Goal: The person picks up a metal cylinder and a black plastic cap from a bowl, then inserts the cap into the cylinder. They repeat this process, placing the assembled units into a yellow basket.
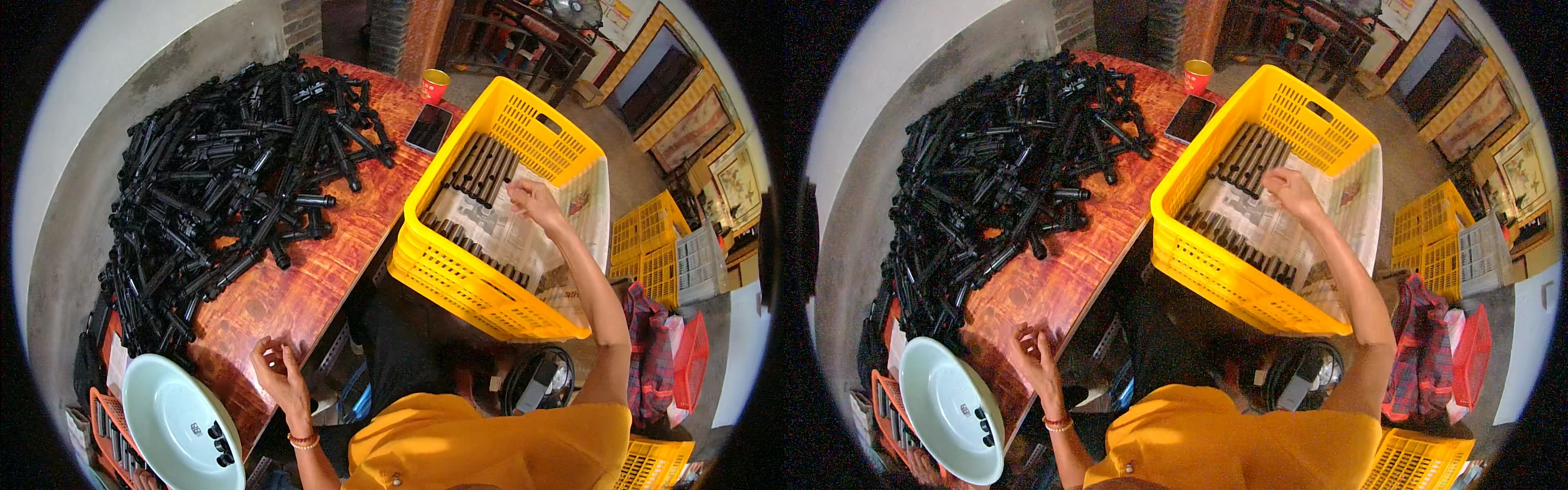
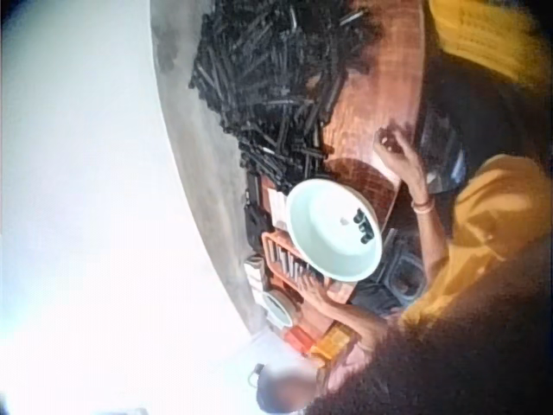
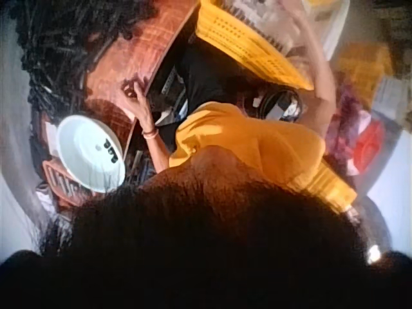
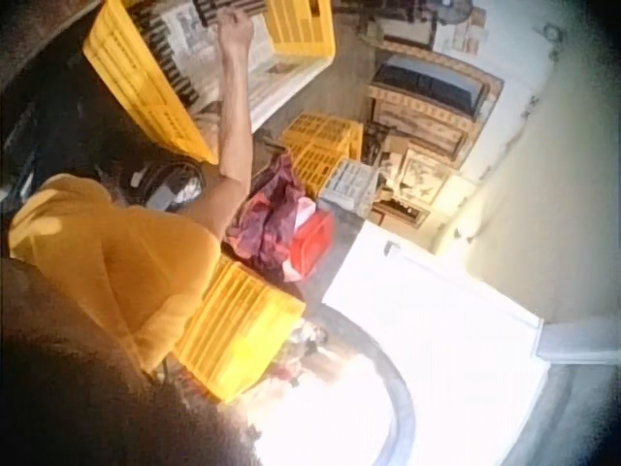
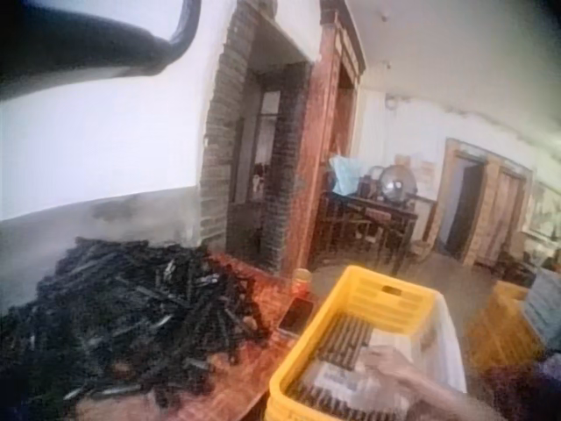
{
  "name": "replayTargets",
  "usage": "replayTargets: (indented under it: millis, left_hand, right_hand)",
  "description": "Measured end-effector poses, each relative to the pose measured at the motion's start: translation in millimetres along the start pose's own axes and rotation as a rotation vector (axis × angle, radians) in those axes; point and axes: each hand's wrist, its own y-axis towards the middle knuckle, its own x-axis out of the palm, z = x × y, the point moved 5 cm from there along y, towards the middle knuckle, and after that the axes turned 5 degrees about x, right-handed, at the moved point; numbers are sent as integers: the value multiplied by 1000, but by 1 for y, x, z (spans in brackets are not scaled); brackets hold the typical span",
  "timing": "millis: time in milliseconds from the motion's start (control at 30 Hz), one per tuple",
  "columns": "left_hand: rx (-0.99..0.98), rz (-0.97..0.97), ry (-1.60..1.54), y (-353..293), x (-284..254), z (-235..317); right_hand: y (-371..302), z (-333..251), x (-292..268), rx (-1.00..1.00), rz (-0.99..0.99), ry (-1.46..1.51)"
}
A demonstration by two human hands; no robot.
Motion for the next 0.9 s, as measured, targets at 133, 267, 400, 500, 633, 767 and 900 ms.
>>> replayTargets:
  millis: [133,267,400,500,633,767,900]
  left_hand:
    - [38,80,6,1,14,-34]
    - [7,120,145,0,19,-36]
    - [-9,51,306,-3,22,-41]
    - [158,56,482,5,27,-14]
    - [151,43,531,6,32,-16]
    - [79,3,516,4,33,-25]
    - [135,2,580,6,34,-18]
  right_hand:
    - [110,124,-1,274,-110,74]
    - [179,191,26,447,54,100]
    - [236,233,42,441,151,221]
    - [243,228,53,374,180,428]
    - [252,219,64,249,319,707]
    - [271,233,61,415,371,652]
    - [253,189,71,426,348,771]
